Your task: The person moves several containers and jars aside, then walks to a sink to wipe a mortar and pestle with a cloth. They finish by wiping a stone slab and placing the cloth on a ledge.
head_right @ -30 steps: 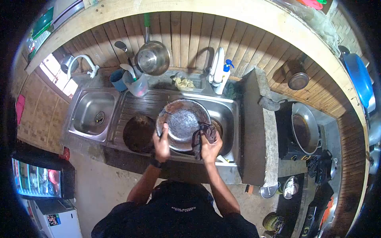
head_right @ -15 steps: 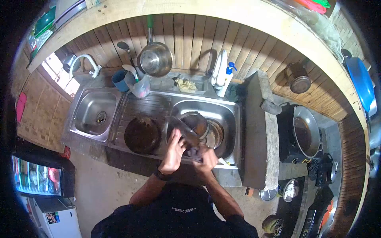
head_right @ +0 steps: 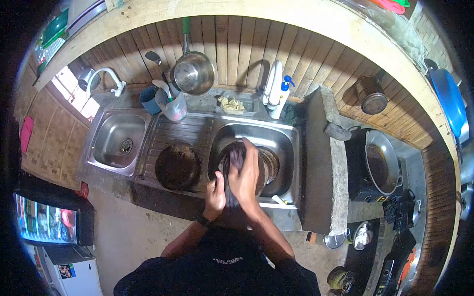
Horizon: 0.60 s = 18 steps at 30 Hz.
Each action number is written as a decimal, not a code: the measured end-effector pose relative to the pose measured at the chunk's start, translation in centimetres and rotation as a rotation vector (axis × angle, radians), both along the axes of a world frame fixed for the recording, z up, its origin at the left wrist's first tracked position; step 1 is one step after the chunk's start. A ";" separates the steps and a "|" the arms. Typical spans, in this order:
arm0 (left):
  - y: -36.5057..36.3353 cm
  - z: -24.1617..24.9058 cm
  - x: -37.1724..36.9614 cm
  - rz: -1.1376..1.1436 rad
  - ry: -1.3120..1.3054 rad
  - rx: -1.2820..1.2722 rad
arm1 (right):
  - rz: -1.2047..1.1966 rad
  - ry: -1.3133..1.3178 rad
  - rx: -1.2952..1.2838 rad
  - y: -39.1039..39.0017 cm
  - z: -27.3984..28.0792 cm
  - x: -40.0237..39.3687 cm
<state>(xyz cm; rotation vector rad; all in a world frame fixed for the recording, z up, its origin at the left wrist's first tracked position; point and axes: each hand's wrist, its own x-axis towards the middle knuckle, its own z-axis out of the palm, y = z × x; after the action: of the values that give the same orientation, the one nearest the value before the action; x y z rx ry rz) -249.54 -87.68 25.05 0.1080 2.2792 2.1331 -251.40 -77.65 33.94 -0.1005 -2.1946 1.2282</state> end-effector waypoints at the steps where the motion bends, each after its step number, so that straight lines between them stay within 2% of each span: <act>1: -0.4 0.0 0.4 -0.032 -0.078 -0.070 | 0.005 0.042 0.037 0.0 0.8 -1.1; 3: -1.2 1.9 0.0 -0.062 -0.126 -0.021 | 0.219 -0.063 0.120 -0.3 0.5 -1.3; 4: -0.6 3.4 0.2 0.044 -0.134 0.155 | 0.237 0.086 0.339 -0.8 0.3 -0.6; 5: -0.3 4.5 0.2 0.147 -0.141 0.330 | 0.312 0.049 0.304 -1.8 0.3 0.4; 6: -1.6 3.6 -0.4 0.016 -0.181 0.451 | 0.354 0.060 0.319 -1.8 -0.1 1.4; 7: -2.5 -0.6 -1.8 -0.041 -0.285 0.706 | 0.400 0.071 0.336 -1.7 -0.5 2.4; 8: -3.0 -0.8 -2.1 0.014 -0.348 0.663 | 0.420 0.080 0.388 -1.7 -1.0 3.3; 9: -3.4 0.3 -2.2 0.072 -0.414 0.618 | 0.361 0.183 0.407 -2.1 -2.4 4.3; 10: -4.2 1.6 -2.2 0.013 -0.427 0.636 | 0.303 0.229 0.449 -2.1 -3.5 5.2; 13: -4.1 3.5 -2.4 -0.033 -0.399 0.997 | 0.057 0.341 0.533 0.1 -8.5 6.8; 14: -4.5 4.6 -2.4 -0.098 -0.393 1.033 | -0.047 0.533 0.557 1.4 -9.5 5.3; 15: -4.8 3.7 -2.7 -0.075 -0.348 0.967 | -0.049 0.349 0.295 1.5 -6.4 5.8; 16: -5.2 2.0 -3.0 -0.052 -0.308 0.899 | -0.023 0.366 0.129 2.6 -5.1 4.6; 17: -5.4 1.0 -3.1 -0.035 -0.267 0.829 | -0.086 0.190 -0.007 3.2 -2.5 3.8; 18: -4.4 1.1 -3.0 0.193 -0.292 0.791 | -0.069 0.117 -0.172 4.6 -2.5 2.3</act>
<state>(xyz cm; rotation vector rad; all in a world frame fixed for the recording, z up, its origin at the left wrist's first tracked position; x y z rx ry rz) -252.54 -92.12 26.14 -0.4002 1.2375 2.7839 -249.15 -73.06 31.47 -0.1691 -1.9670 1.3476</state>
